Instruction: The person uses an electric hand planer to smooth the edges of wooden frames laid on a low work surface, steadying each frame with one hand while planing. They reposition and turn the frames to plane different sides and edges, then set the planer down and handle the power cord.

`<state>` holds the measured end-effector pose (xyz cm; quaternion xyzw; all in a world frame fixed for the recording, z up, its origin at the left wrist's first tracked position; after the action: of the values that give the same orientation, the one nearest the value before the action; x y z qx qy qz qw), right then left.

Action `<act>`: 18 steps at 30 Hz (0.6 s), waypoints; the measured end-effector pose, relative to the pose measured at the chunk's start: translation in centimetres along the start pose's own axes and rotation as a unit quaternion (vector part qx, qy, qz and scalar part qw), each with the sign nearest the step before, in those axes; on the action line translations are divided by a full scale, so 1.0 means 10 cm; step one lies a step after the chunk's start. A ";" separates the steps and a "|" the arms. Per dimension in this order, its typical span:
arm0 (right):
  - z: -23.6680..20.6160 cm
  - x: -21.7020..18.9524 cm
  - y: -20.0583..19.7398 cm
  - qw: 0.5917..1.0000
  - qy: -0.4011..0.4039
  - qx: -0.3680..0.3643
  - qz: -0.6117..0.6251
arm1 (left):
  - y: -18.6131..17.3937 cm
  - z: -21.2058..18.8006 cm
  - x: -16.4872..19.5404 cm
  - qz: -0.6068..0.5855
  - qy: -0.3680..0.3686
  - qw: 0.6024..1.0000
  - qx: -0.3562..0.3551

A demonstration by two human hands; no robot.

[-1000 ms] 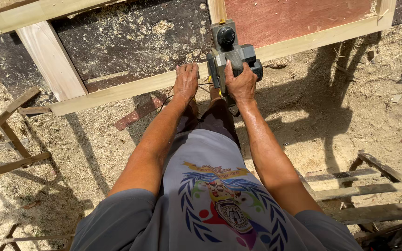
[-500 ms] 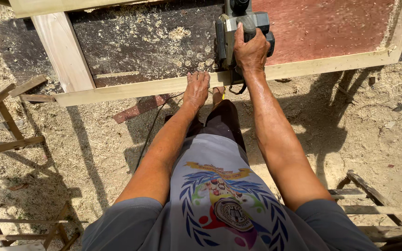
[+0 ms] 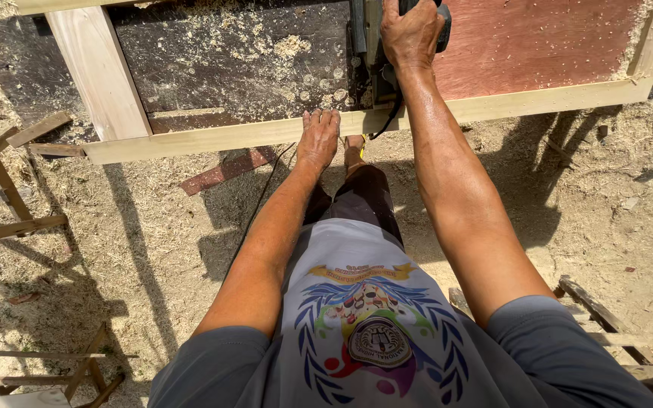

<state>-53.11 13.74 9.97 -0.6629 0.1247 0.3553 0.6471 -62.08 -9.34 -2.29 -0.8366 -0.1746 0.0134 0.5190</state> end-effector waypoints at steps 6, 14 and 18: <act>-1.03 -0.12 -0.33 0.997 0.045 0.034 0.058 | 0.07 -0.01 -0.02 -0.017 0.010 1.000 0.003; -2.60 0.18 -0.46 0.992 0.122 0.000 0.025 | 0.24 0.06 -0.07 -0.022 0.019 1.000 0.003; -3.12 0.23 -0.54 0.991 0.135 -0.011 0.001 | 0.26 0.06 -0.07 -0.032 0.019 0.999 0.011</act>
<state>-38.45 -14.36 9.83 -0.7116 0.2081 0.2647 0.6166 -62.18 -10.08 -4.90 -0.8247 -0.1916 -0.0173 0.5319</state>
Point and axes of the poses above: each hand's wrist, its own z-axis towards the middle knuckle, its own y-axis out of the palm, x = y × z, the point moved 7 cm from there along z, towards the middle knuckle, and after that the axes turned 14 degrees about -y, right-handed, at the moved point
